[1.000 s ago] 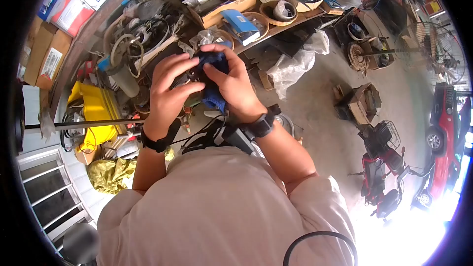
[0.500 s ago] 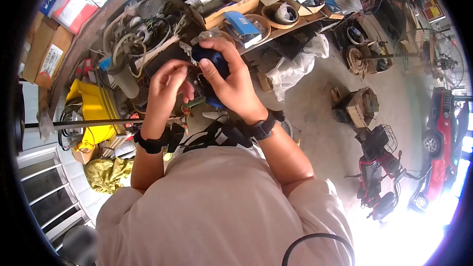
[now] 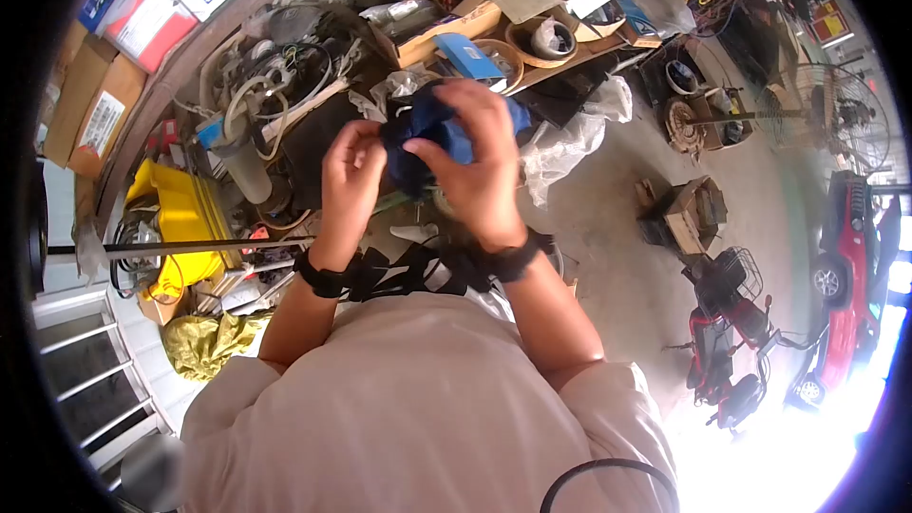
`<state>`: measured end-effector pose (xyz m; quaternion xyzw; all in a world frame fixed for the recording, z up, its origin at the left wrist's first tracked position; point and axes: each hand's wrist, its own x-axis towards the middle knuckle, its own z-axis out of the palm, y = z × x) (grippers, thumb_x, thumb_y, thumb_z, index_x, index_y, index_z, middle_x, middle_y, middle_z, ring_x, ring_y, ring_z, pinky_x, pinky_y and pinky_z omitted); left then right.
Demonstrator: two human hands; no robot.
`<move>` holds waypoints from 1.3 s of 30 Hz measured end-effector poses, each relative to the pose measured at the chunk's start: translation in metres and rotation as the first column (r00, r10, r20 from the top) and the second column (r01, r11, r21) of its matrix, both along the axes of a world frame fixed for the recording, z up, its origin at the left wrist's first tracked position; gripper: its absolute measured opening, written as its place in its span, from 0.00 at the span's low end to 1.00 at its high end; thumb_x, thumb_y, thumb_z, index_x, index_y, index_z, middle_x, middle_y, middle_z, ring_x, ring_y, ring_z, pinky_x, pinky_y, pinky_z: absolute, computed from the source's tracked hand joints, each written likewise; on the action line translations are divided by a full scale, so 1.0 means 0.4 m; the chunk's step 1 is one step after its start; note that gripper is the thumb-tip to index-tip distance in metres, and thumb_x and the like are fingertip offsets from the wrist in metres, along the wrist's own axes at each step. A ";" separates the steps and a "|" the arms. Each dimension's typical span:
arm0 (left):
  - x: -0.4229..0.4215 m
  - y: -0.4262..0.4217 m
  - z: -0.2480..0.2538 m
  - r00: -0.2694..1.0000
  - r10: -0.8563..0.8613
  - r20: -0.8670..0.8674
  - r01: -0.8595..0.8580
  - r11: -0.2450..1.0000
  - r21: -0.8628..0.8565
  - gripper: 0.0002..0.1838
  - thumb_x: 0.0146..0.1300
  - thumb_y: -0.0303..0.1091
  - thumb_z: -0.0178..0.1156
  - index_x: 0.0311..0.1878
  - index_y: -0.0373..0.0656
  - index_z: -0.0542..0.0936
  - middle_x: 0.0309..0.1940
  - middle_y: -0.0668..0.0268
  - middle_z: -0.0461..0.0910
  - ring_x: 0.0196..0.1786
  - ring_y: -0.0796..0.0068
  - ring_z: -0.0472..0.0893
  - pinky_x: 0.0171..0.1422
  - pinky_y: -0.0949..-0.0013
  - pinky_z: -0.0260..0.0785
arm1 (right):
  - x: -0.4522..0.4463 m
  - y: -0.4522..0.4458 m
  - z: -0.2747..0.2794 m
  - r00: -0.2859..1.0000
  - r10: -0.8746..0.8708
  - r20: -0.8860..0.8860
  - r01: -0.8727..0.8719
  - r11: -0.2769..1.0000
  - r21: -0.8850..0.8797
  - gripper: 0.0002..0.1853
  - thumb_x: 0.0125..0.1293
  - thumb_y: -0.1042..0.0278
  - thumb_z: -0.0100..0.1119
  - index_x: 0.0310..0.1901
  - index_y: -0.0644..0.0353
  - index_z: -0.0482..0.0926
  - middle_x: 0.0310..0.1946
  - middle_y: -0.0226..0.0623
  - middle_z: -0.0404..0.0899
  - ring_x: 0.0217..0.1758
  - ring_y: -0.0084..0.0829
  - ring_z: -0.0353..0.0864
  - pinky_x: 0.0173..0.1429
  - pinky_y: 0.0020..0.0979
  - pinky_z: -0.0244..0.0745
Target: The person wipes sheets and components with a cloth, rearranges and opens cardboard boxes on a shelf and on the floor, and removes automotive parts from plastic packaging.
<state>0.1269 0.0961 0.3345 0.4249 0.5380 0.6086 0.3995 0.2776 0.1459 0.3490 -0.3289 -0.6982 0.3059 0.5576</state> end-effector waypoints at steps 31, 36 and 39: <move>-0.246 0.171 -0.619 0.892 0.131 0.432 0.154 0.812 -0.563 0.09 0.68 0.28 0.57 0.44 0.31 0.71 0.39 0.52 0.81 0.41 0.61 0.84 0.47 0.65 0.81 | 0.244 -0.037 -0.402 0.969 -0.072 0.237 0.221 0.681 -0.698 0.22 0.58 0.83 0.62 0.55 0.64 0.73 0.41 0.38 0.83 0.46 0.26 0.81 0.52 0.27 0.74; -0.216 0.298 -0.813 0.895 0.126 0.429 0.206 0.735 -0.646 0.09 0.69 0.30 0.56 0.44 0.34 0.72 0.42 0.55 0.81 0.46 0.64 0.83 0.53 0.66 0.79 | 0.282 -0.114 -0.382 0.940 -0.219 0.263 0.342 0.577 -0.742 0.19 0.59 0.84 0.60 0.53 0.65 0.74 0.44 0.38 0.81 0.49 0.27 0.79 0.56 0.26 0.72; -0.213 0.333 -0.876 0.907 0.071 0.415 0.251 0.700 -0.669 0.07 0.69 0.30 0.56 0.43 0.35 0.74 0.44 0.57 0.80 0.49 0.67 0.82 0.54 0.68 0.78 | 0.298 -0.148 -0.383 0.924 -0.293 0.245 0.368 0.514 -0.774 0.18 0.60 0.85 0.59 0.53 0.65 0.74 0.44 0.37 0.81 0.50 0.25 0.78 0.57 0.25 0.71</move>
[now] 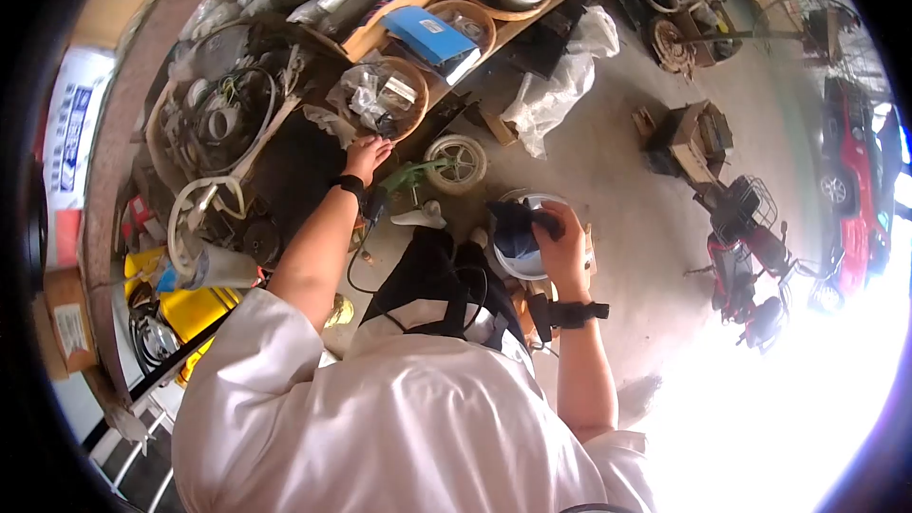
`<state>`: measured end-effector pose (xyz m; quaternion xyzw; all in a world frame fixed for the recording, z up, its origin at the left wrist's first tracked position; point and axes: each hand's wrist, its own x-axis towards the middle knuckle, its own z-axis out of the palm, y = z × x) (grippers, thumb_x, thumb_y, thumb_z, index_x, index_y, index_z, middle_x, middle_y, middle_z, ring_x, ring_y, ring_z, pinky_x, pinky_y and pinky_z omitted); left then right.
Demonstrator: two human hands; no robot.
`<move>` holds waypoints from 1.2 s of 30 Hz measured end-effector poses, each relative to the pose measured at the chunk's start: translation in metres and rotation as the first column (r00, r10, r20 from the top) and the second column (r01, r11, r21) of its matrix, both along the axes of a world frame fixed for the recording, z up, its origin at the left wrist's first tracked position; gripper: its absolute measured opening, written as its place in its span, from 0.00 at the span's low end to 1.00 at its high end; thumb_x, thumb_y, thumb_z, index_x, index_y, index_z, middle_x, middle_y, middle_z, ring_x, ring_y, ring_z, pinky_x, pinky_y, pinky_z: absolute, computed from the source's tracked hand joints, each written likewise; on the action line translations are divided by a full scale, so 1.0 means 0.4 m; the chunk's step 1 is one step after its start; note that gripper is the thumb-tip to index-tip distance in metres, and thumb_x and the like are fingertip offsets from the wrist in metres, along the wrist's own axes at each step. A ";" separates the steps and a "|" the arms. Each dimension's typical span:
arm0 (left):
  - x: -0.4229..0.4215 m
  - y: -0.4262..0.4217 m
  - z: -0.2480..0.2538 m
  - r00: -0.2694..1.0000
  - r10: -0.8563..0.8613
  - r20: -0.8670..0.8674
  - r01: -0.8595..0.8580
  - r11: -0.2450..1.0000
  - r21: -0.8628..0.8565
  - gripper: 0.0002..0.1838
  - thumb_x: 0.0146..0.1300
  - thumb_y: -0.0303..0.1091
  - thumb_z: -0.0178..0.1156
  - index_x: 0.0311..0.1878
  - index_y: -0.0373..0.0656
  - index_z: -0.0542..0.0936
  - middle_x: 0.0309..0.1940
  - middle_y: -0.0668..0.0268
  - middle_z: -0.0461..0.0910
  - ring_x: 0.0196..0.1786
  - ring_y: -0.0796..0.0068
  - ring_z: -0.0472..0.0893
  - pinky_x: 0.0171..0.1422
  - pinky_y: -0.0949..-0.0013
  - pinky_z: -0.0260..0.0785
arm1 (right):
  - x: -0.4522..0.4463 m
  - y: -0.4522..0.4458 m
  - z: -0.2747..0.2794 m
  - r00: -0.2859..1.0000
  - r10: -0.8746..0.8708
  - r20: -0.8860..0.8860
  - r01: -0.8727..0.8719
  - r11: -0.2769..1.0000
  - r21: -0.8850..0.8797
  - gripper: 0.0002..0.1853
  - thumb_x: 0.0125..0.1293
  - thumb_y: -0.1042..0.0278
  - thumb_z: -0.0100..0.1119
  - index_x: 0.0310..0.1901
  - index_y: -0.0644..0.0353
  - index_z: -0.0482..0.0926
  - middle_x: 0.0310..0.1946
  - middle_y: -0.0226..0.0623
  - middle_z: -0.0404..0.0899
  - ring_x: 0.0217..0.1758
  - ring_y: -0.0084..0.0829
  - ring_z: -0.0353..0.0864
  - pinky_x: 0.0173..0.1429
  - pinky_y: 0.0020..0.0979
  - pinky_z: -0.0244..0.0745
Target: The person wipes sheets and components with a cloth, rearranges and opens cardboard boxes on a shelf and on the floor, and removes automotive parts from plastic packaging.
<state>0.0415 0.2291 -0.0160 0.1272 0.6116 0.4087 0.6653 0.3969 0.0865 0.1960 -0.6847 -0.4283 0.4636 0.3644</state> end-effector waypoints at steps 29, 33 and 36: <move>0.457 -0.061 1.050 0.430 -0.155 -0.889 0.881 -0.142 0.451 0.19 0.57 0.33 0.67 0.52 0.41 0.77 0.41 0.58 0.80 0.41 0.57 0.81 0.44 0.62 0.75 | -0.030 0.237 0.250 0.965 0.042 0.260 -0.218 0.685 0.695 0.26 0.61 0.64 0.61 0.61 0.59 0.72 0.57 0.40 0.76 0.61 0.38 0.73 0.66 0.33 0.65; 0.397 0.081 1.148 0.339 0.370 -0.865 0.927 0.027 0.374 0.14 0.58 0.30 0.65 0.47 0.40 0.78 0.41 0.57 0.80 0.43 0.58 0.81 0.49 0.62 0.74 | -0.021 0.305 0.272 0.981 -0.049 -0.190 0.172 0.675 0.717 0.26 0.58 0.61 0.62 0.59 0.62 0.75 0.46 0.42 0.81 0.50 0.41 0.80 0.56 0.31 0.72; 0.381 0.190 1.293 0.081 0.691 -0.719 0.966 0.125 0.228 0.05 0.59 0.27 0.61 0.38 0.39 0.79 0.38 0.58 0.78 0.43 0.56 0.79 0.48 0.60 0.73 | 0.040 0.299 0.314 0.990 0.098 0.097 -0.138 0.705 0.696 0.30 0.57 0.59 0.60 0.61 0.64 0.73 0.48 0.46 0.80 0.50 0.46 0.78 0.57 0.32 0.70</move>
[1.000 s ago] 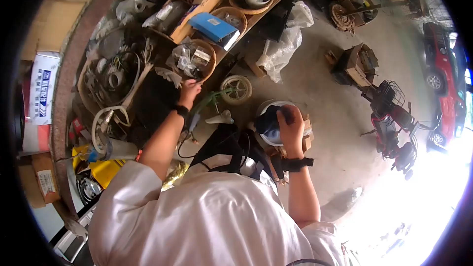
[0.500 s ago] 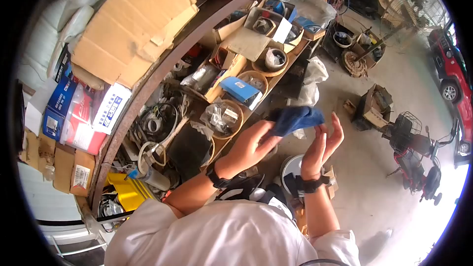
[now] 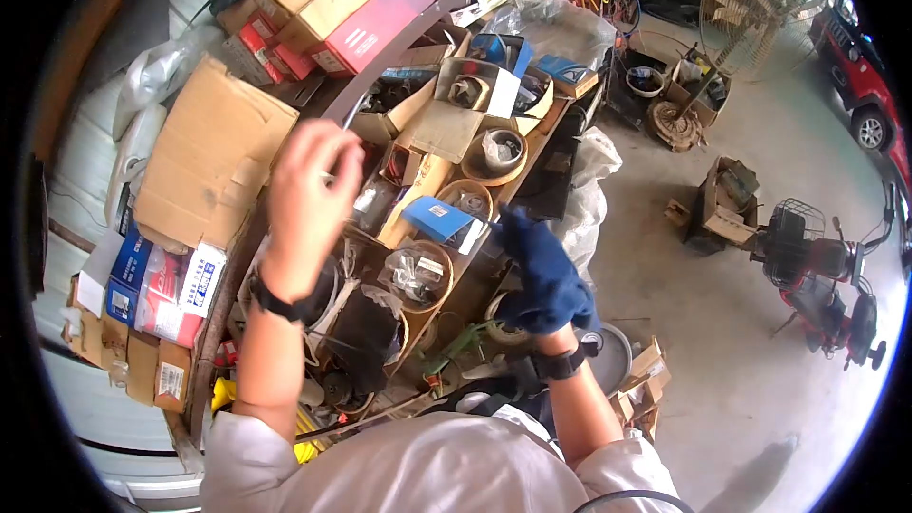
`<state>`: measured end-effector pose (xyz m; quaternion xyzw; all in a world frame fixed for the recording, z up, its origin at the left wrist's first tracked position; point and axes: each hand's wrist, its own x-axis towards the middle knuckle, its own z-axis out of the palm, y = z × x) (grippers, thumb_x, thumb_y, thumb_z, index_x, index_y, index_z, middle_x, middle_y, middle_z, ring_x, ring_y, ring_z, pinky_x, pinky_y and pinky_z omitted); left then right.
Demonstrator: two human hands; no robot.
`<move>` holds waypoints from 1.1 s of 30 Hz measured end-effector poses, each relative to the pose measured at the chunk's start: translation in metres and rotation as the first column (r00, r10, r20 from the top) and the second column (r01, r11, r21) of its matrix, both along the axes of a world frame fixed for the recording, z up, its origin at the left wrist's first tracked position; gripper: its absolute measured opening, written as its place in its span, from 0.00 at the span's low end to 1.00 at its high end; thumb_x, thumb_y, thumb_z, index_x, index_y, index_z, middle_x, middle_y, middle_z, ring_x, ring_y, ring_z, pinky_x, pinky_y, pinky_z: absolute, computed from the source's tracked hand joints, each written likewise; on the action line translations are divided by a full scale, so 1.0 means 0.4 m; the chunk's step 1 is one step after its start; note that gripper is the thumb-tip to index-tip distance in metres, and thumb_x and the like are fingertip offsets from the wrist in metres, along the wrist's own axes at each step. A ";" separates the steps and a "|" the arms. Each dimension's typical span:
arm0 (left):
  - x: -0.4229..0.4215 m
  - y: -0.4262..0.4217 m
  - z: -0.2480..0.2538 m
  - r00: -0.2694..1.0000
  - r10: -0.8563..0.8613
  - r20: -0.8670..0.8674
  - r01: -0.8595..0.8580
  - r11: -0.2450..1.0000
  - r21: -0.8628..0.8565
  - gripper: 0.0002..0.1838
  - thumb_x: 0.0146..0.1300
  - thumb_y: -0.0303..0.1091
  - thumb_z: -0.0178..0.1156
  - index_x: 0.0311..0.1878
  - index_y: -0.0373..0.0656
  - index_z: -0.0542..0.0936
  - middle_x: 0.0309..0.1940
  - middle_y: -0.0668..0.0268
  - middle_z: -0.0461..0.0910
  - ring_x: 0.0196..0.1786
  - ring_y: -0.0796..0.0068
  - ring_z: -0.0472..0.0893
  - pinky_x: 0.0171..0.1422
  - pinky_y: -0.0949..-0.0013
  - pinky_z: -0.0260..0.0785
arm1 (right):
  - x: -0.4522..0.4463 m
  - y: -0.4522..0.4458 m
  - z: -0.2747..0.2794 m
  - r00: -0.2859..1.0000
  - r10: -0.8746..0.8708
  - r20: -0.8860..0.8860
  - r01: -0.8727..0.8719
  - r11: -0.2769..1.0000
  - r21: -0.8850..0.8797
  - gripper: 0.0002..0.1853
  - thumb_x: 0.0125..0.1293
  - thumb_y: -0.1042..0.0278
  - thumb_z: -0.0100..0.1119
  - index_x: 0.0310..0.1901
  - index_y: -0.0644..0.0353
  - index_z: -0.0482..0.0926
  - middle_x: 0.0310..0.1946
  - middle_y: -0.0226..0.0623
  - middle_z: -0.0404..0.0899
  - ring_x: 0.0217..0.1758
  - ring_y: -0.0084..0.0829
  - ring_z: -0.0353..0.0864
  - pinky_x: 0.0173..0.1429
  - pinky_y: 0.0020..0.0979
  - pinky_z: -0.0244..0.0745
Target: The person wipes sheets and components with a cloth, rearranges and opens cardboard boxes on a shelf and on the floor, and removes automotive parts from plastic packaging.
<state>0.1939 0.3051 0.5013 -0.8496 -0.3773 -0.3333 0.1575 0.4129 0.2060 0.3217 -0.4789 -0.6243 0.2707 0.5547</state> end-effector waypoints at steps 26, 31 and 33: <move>0.148 -0.286 -0.252 0.965 -0.160 0.206 0.256 0.727 -0.637 0.32 0.58 0.42 0.69 0.64 0.41 0.71 0.62 0.53 0.71 0.67 0.54 0.68 0.71 0.58 0.61 | 0.101 -0.111 -0.151 0.952 0.079 0.296 -0.092 0.995 0.030 0.12 0.50 0.66 0.63 0.38 0.56 0.82 0.31 0.36 0.81 0.35 0.39 0.81 0.37 0.38 0.74; 0.124 -0.354 -0.429 0.878 -0.177 0.445 0.479 0.340 -0.809 0.31 0.66 0.38 0.61 0.69 0.41 0.64 0.68 0.56 0.66 0.70 0.59 0.65 0.73 0.60 0.57 | 0.028 -0.136 -0.034 0.725 0.450 0.521 -0.342 0.892 -0.296 0.10 0.46 0.65 0.62 0.32 0.55 0.82 0.29 0.41 0.81 0.35 0.46 0.80 0.35 0.43 0.72; 0.100 -0.381 -0.490 0.861 -0.018 0.508 0.501 0.206 -0.841 0.27 0.68 0.35 0.59 0.68 0.41 0.67 0.65 0.56 0.69 0.67 0.60 0.69 0.71 0.62 0.60 | 0.007 -0.148 -0.042 0.828 0.492 0.267 -0.431 0.865 -0.259 0.11 0.49 0.66 0.61 0.35 0.57 0.82 0.32 0.44 0.81 0.37 0.47 0.81 0.39 0.43 0.73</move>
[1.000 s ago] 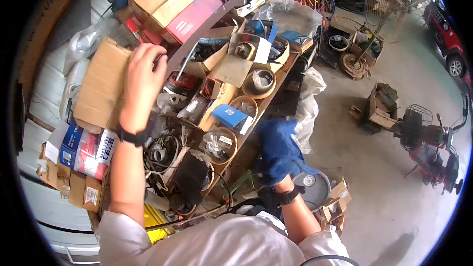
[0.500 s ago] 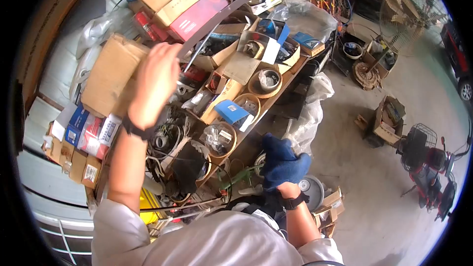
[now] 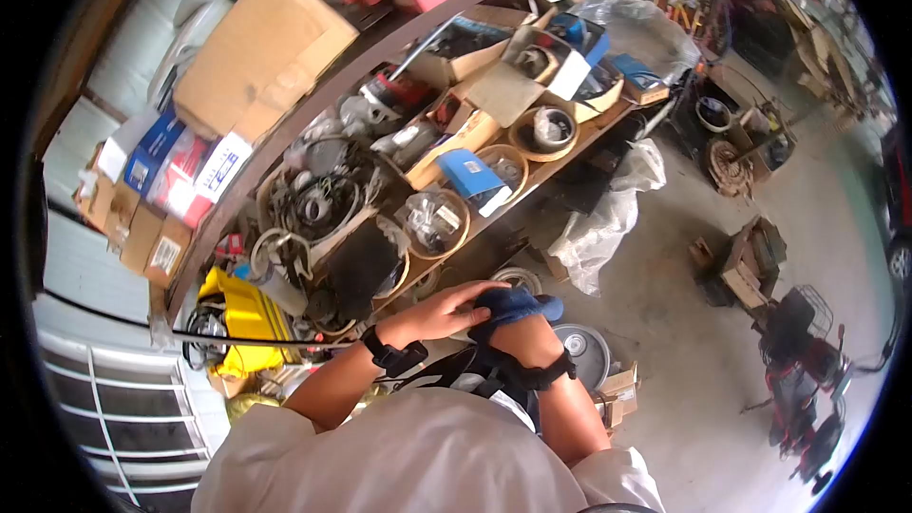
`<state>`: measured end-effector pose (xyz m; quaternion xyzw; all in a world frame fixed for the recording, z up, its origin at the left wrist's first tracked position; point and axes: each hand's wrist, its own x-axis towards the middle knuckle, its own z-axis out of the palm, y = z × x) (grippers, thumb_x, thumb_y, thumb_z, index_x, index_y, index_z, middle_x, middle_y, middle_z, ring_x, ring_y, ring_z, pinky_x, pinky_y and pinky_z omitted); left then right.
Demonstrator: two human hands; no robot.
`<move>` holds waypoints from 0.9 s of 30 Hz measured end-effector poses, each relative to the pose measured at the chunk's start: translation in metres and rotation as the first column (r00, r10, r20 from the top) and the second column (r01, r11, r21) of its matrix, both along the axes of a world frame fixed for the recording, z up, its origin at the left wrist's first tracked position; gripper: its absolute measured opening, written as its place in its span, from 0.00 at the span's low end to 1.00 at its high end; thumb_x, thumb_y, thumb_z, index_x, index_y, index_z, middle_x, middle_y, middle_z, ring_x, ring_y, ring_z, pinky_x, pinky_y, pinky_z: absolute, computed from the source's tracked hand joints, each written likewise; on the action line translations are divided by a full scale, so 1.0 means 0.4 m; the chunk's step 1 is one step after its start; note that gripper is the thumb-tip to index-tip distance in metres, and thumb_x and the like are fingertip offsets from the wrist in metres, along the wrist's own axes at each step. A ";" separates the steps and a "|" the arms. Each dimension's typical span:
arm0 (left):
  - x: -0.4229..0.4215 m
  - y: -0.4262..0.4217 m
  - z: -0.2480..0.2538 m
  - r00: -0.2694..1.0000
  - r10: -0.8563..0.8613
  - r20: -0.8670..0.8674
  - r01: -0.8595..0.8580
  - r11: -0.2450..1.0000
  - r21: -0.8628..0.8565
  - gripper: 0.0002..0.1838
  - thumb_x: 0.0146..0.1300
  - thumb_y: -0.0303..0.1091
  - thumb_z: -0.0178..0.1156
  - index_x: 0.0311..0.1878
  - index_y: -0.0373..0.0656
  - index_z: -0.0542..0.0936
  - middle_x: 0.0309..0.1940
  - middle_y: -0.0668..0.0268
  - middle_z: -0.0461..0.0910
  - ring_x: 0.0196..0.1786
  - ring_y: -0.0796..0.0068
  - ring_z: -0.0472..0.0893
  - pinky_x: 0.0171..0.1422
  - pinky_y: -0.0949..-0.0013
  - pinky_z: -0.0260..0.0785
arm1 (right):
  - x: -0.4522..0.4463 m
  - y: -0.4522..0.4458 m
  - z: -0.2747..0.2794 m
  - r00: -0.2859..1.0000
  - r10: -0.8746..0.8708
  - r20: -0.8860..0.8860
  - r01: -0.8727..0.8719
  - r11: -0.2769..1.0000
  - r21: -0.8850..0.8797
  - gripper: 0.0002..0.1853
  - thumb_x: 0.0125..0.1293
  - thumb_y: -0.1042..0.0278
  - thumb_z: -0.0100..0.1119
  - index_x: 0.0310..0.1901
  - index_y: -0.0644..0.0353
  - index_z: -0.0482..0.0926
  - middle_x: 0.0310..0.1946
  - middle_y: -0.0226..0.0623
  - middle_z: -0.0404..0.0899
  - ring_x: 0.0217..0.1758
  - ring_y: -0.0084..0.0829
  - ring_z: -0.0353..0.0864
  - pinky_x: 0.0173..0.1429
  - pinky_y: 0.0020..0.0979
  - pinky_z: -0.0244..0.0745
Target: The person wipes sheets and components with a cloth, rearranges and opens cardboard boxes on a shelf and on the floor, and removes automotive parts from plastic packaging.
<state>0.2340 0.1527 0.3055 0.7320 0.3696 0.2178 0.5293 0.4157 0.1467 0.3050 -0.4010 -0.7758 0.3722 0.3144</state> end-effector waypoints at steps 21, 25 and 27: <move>-0.216 -0.197 -0.052 0.762 0.624 0.171 -0.637 0.770 0.032 0.21 0.64 0.22 0.55 0.60 0.40 0.65 0.36 0.62 0.75 0.34 0.77 0.76 0.39 0.72 0.70 | -0.119 -0.058 -0.044 0.922 -0.387 0.029 0.388 0.915 -0.112 0.08 0.70 0.70 0.52 0.36 0.68 0.72 0.23 0.53 0.72 0.25 0.45 0.69 0.33 0.37 0.68; -0.309 -0.238 -0.032 0.654 0.747 0.119 -0.739 0.665 -0.111 0.27 0.61 0.21 0.58 0.63 0.42 0.63 0.42 0.59 0.78 0.35 0.76 0.78 0.39 0.72 0.71 | -0.174 -0.089 -0.019 0.858 -0.476 -0.196 0.450 0.878 -0.163 0.07 0.71 0.71 0.53 0.38 0.66 0.73 0.22 0.32 0.69 0.26 0.19 0.64 0.29 0.26 0.63; -0.359 -0.265 -0.084 0.663 0.749 -0.002 -0.748 0.662 -0.048 0.30 0.61 0.20 0.59 0.65 0.45 0.62 0.41 0.60 0.77 0.33 0.79 0.77 0.38 0.74 0.70 | -0.197 -0.090 -0.024 0.907 -0.372 -0.199 0.329 0.919 -0.218 0.07 0.70 0.70 0.55 0.42 0.66 0.76 0.23 0.30 0.72 0.27 0.17 0.64 0.31 0.23 0.63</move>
